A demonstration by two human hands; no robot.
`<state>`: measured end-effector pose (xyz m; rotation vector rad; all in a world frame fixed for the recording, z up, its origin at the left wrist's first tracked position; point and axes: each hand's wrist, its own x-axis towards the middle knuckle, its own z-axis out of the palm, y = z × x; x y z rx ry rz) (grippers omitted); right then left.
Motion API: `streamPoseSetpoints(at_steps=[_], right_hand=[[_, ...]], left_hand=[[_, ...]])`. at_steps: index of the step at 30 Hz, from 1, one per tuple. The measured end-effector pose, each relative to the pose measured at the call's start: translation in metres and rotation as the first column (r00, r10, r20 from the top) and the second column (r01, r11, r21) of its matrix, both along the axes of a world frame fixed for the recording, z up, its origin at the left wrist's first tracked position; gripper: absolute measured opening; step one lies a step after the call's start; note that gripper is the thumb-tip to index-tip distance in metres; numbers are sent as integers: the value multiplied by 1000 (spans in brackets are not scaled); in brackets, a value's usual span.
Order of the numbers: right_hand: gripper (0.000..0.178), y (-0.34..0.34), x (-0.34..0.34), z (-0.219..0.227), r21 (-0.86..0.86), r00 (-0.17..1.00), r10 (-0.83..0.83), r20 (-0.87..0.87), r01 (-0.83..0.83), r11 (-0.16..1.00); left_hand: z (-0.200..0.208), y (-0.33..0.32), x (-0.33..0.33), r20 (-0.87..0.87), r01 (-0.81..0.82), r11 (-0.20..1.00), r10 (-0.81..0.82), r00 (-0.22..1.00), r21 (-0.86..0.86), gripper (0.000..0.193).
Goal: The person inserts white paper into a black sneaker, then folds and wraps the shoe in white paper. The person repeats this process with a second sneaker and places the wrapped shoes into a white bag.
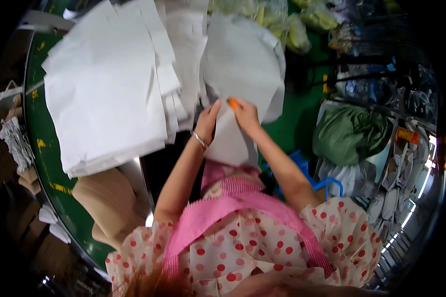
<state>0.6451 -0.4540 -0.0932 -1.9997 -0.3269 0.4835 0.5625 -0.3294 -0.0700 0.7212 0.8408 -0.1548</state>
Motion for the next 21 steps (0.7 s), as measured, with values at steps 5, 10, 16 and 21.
streamPoseSetpoints(at_steps=[5,10,16,21], right_hand=[[25,12,5,35,-41,1000,9,13,-9,999],[36,1,-5,70,-82,977,152,149,-141,987],[32,3,-15,91,-70,967,182,179,-172,983],[15,4,-18,76,69,1000,-22,12,21,997]], left_hand=[[27,-6,-9,-39,-49,999,48,998,-12,17],[31,4,-2,-75,-127,992,124,989,-23,26],[26,3,-6,-23,-227,973,228,973,38,41],[71,-8,-4,-14,-306,950,306,952,-63,39]])
